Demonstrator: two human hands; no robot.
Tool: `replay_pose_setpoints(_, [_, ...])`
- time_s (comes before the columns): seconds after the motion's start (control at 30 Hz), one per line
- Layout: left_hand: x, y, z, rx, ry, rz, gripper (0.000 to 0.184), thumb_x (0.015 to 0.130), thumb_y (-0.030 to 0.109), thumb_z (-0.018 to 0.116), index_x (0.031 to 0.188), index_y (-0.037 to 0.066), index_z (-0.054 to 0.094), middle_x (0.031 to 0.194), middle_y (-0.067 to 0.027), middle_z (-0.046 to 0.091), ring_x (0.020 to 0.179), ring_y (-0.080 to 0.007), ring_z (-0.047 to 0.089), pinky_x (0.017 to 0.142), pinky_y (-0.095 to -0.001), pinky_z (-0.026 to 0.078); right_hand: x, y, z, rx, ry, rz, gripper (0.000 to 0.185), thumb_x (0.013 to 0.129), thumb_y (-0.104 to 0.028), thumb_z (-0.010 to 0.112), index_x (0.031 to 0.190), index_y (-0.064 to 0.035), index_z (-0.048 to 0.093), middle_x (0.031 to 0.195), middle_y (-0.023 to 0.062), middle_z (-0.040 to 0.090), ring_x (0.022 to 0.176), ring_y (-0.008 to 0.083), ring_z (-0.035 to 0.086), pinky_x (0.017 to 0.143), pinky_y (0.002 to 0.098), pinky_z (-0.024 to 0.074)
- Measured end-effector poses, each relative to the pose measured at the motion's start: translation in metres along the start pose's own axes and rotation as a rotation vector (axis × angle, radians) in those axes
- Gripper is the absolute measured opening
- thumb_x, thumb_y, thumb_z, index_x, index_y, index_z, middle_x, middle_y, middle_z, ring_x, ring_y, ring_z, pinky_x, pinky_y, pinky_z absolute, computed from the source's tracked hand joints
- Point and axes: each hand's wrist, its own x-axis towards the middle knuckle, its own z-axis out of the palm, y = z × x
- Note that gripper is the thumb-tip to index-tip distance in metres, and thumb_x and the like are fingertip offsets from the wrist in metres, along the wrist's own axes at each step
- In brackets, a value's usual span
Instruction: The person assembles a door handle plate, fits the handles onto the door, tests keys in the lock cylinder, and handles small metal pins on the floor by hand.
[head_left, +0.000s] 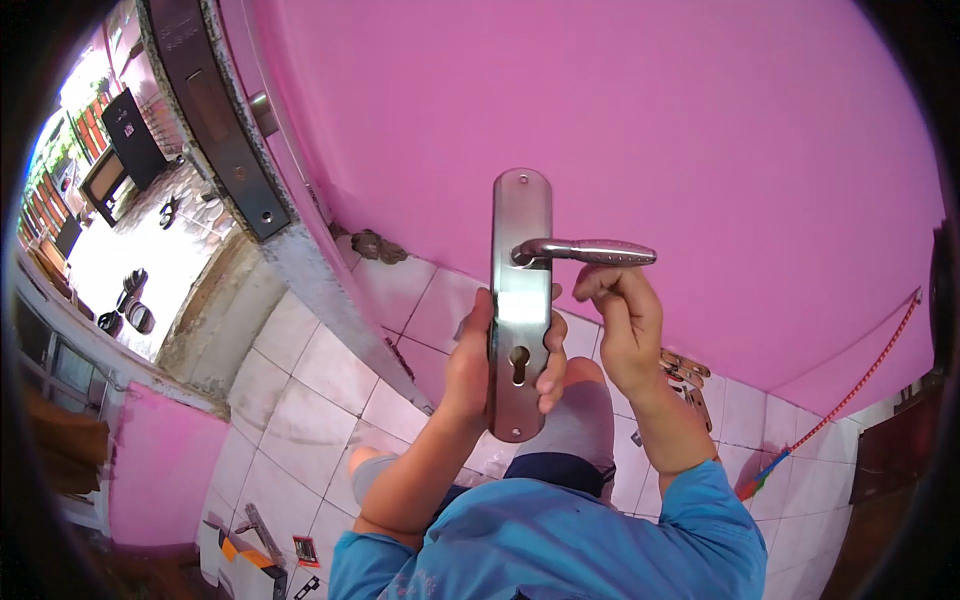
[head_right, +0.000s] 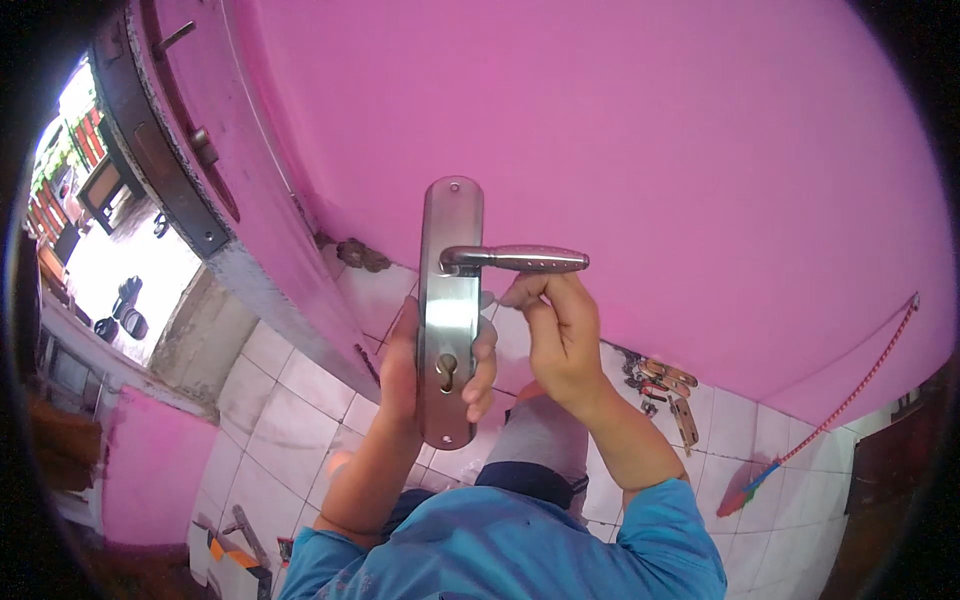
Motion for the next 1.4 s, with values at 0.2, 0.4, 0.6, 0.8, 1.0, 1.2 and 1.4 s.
replay_pose_setpoints(0.2, [-0.006, -0.006, -0.008, 0.613, 0.18, 0.089, 0.063, 0.103, 0.063, 0.031, 0.116, 0.003, 0.044, 0.099, -0.01, 0.053, 0.063, -0.0144, 0.053, 0.057, -0.028, 0.045, -0.015, -0.005, 0.014, -0.314, 0.17, -0.251, 0.02, 0.098, -0.01, 0.048, 0.105, 0.0035, 0.06, 0.107, 0.0151, 0.06, 0.1, 0.0245, 0.059, 0.09, 0.0353, 0.0467])
replay_pose_setpoints(0.4, [0.002, -0.031, -0.015, 1.275, 0.289, 0.603, 0.053, 0.104, 0.034, 0.052, 0.136, -0.006, 0.038, 0.097, -0.0118, 0.055, 0.077, -0.0188, 0.058, 0.064, -0.0302, 0.048, 0.022, 0.035, 0.018, 0.084, 0.092, -0.254, 0.044, 0.108, -0.033, 0.035, 0.117, 0.0025, 0.06, 0.116, 0.0187, 0.061, 0.109, 0.0263, 0.059, 0.097, 0.0389, 0.0449])
replay_pose_setpoints(0.6, [-0.004, -0.033, 0.031, 1.712, 0.457, 0.461, 0.061, 0.099, 0.028, 0.062, 0.14, -0.009, 0.037, 0.109, -0.0172, 0.057, 0.092, -0.0271, 0.064, 0.083, -0.037, 0.052, 0.018, 0.047, 0.043, 0.637, 0.129, 0.247, 0.055, 0.108, -0.043, 0.034, 0.117, 0.0041, 0.06, 0.106, 0.0184, 0.066, 0.1, 0.0289, 0.063, 0.101, 0.0445, 0.0469])
replay_pose_setpoints(0.8, [0.004, -0.027, 0.028, 1.689, 0.398, 0.661, 0.05, 0.095, 0.016, 0.067, 0.135, -0.004, 0.045, 0.113, -0.0173, 0.055, 0.099, -0.0276, 0.06, 0.081, -0.0366, 0.052, 0.014, 0.069, 0.048, 0.972, 0.18, 0.278, 0.053, 0.105, -0.054, 0.04, 0.113, -0.0055, 0.06, 0.099, 0.0107, 0.069, 0.089, 0.0205, 0.067, 0.075, 0.0343, 0.0572])
replay_pose_setpoints(1.0, [0.014, -0.013, 0.025, 1.793, 0.36, 0.896, 0.029, 0.086, 0.005, 0.074, 0.112, 0.0, 0.063, 0.108, -0.0154, 0.057, 0.095, -0.0268, 0.059, 0.079, -0.0359, 0.05, 0.011, 0.101, 0.054, 1.145, 0.107, 0.214, 0.05, 0.106, -0.05, 0.036, 0.114, -0.0061, 0.06, 0.102, 0.0104, 0.067, 0.095, 0.0209, 0.065, 0.082, 0.035, 0.0544])
replay_pose_setpoints(1.2, [0.022, 0.001, 0.032, 1.784, 0.35, 0.906, 0.023, 0.084, 0.005, 0.074, 0.106, 0.001, 0.068, 0.101, -0.014, 0.058, 0.093, -0.0284, 0.059, 0.081, -0.0366, 0.049, 0.005, 0.092, 0.065, 1.272, 0.142, 0.367, 0.049, 0.105, -0.045, 0.035, 0.112, -0.0038, 0.06, 0.102, 0.0124, 0.065, 0.096, 0.0231, 0.064, 0.083, 0.0351, 0.0537])
replay_pose_setpoints(1.4, [0.026, 0.014, 0.044, 1.875, 0.253, 0.827, 0.027, 0.084, 0.006, 0.073, 0.11, 0.005, 0.074, 0.094, -0.0092, 0.056, 0.088, -0.0255, 0.055, 0.077, -0.0356, 0.047, 0.003, 0.094, 0.061, 1.318, 0.126, 0.62, 0.053, 0.104, -0.051, 0.038, 0.112, -0.0037, 0.061, 0.098, 0.0125, 0.065, 0.09, 0.0226, 0.065, 0.077, 0.0362, 0.0558])
